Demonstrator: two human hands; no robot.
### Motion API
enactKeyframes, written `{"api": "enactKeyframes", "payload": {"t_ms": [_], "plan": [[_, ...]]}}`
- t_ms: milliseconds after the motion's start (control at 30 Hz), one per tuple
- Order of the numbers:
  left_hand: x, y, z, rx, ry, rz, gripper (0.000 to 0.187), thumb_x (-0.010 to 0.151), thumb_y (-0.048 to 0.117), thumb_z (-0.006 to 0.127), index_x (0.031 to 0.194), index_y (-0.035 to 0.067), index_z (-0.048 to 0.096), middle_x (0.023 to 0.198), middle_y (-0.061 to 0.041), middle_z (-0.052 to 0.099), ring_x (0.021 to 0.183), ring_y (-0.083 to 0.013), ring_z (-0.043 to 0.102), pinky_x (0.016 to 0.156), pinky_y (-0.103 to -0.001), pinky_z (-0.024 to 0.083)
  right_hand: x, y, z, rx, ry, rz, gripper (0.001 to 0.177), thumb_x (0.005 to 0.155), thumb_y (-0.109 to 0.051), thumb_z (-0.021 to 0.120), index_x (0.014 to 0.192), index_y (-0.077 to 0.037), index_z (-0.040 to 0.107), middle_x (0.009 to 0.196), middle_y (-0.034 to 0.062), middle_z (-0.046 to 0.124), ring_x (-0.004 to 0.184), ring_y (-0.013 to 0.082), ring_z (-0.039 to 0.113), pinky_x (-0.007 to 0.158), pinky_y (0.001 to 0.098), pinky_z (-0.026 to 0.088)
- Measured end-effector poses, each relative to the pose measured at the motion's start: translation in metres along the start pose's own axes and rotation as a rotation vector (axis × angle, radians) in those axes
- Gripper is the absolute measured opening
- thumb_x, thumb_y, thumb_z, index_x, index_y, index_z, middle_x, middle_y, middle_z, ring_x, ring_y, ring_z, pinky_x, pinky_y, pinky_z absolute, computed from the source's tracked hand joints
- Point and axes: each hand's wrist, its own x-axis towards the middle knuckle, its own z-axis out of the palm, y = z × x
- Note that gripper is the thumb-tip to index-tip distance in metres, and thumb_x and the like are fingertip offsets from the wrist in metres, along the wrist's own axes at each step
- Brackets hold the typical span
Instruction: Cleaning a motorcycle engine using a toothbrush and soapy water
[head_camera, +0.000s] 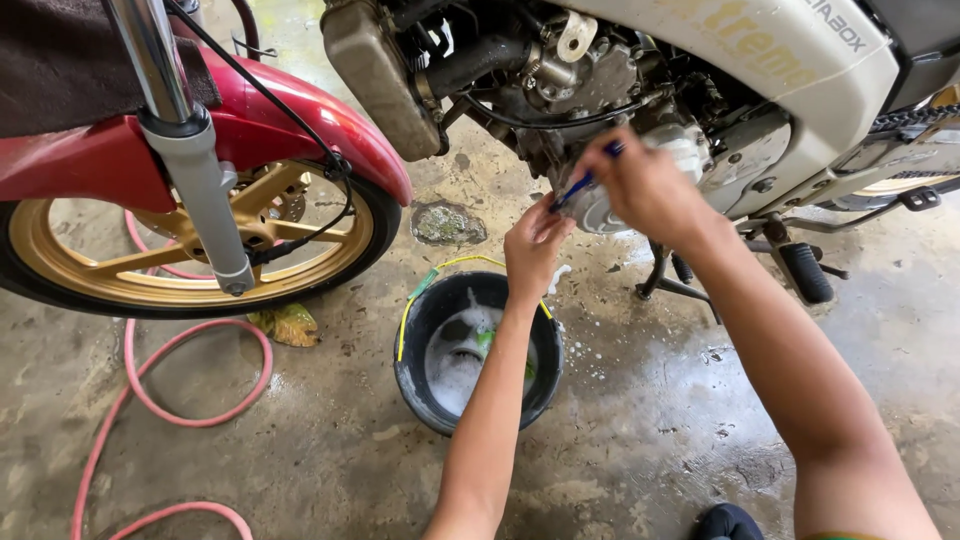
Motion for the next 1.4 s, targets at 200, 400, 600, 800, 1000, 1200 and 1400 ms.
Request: {"api": "enactKeyframes", "payload": {"t_ms": [200,400,600,800,1000,1200,1400], "plan": [[-0.002,0.002,0.0,-0.018,0.004,-0.001,0.053,0.088,0.011,0.077,0.137,0.0,0.06,0.122,-0.022,0.069,0.117,-0.0288,0.067,0.102,-0.036,0.055,0.003,0.002,-0.014,0.115,0.062,-0.035,0.009,0.113,-0.011,0.053,0.114,-0.003,0.054,0.085,0.0084,0.074,0.074,0.0318,0.073,0.071,0.0435,0.057],[-0.003,0.015,-0.004,0.03,-0.05,0.015,0.051,0.087,0.005,0.069,0.136,-0.003,0.059,0.113,-0.015,0.073,0.097,-0.019,0.07,0.085,-0.028,0.058,0.013,0.006,-0.031,0.066,0.094,-0.009,0.02,0.118,-0.007,0.04,0.112,0.012,0.044,0.089,0.0161,0.074,0.069,0.0248,0.073,0.049,0.029,0.057],[-0.001,0.012,0.009,0.231,0.038,0.282,0.057,0.093,0.02,0.068,0.146,0.005,0.052,0.142,-0.02,0.05,0.14,-0.038,0.042,0.115,-0.045,0.042,-0.012,0.038,-0.014,0.239,0.406,-0.001,0.025,0.12,-0.02,0.032,0.117,0.0,0.047,0.09,0.012,0.075,0.074,0.0292,0.072,0.074,0.0375,0.057],[0.004,-0.001,0.028,0.269,-0.002,0.434,0.054,0.1,0.03,0.064,0.15,0.016,0.051,0.143,-0.013,0.051,0.138,-0.0341,0.046,0.115,-0.047,0.039,-0.03,0.019,-0.013,0.369,0.536,-0.028,0.023,0.117,-0.014,0.036,0.113,0.006,0.046,0.088,0.0205,0.073,0.067,0.0313,0.073,0.064,0.0336,0.057],[0.006,-0.002,0.039,0.303,0.028,0.487,0.055,0.098,0.03,0.063,0.15,0.017,0.05,0.145,-0.012,0.048,0.137,-0.0358,0.045,0.116,-0.054,0.035,-0.037,0.053,0.009,0.342,0.671,-0.161,0.025,0.115,-0.014,0.039,0.106,0.006,0.049,0.087,0.0217,0.071,0.068,0.0326,0.073,0.063,0.0356,0.057],[0.007,0.01,0.042,0.339,0.036,0.481,0.049,0.1,0.027,0.061,0.148,0.017,0.053,0.143,-0.011,0.047,0.138,-0.0357,0.043,0.116,-0.055,0.035,-0.041,0.012,0.011,0.26,0.658,-0.241,0.023,0.112,-0.012,0.051,0.097,0.005,0.054,0.084,0.0168,0.066,0.075,0.0351,0.07,0.073,0.0377,0.055],[0.01,0.031,0.036,0.413,0.005,0.549,0.039,0.106,0.023,0.051,0.144,0.012,0.055,0.144,-0.013,0.051,0.137,-0.0342,0.048,0.112,-0.049,0.038,-0.056,-0.007,0.036,0.32,0.518,-0.187,0.038,0.108,-0.008,0.056,0.071,-0.005,0.065,0.08,0.0096,0.071,0.07,0.0295,0.068,0.068,0.0369,0.054]]}}
